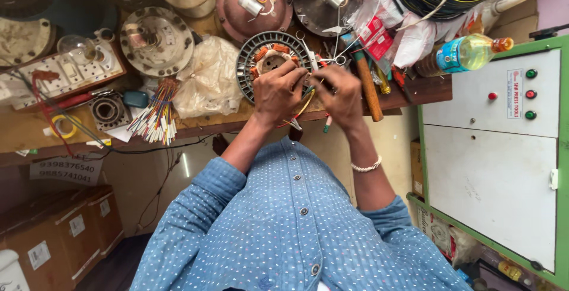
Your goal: The person is repairing an electrical motor by connecting wires to the stator. They use pliers to strip and twist wires, and a multimeter to test connections. The workspace is cluttered with various tools and motor parts.
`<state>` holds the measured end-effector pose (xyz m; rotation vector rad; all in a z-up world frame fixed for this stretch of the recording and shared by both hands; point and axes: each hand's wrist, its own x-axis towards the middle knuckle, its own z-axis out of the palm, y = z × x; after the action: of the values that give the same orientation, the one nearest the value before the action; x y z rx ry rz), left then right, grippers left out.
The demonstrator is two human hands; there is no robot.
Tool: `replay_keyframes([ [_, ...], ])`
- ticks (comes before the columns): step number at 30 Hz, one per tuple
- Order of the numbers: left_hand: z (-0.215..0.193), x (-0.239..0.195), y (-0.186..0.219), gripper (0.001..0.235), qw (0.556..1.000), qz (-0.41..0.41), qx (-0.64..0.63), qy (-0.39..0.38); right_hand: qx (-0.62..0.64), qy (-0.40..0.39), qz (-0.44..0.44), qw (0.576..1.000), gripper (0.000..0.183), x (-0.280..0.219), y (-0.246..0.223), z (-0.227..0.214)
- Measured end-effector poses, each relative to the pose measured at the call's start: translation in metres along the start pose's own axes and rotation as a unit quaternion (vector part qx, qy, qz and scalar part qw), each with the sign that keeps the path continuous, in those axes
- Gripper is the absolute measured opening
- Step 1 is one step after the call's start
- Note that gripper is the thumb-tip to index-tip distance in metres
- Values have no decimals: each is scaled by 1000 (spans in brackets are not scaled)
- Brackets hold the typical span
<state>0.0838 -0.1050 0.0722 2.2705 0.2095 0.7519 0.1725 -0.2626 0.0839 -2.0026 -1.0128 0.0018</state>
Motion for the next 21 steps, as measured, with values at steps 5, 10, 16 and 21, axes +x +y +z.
replay_keyframes([
  [5,-1,-3,-2,8,1000,1,-8,-8,13,9,77,997,11,21,17,11],
  [10,3,-2,-4,8,1000,-10,-22,12,58,13,86,995,11,-5,3,17],
  [16,0,-2,-5,10,1000,2,-10,-3,0,18,33,999,11,11,8,0],
  [21,-2,-1,-4,14,999,20,-24,-12,117,10,137,984,15,15,28,18],
])
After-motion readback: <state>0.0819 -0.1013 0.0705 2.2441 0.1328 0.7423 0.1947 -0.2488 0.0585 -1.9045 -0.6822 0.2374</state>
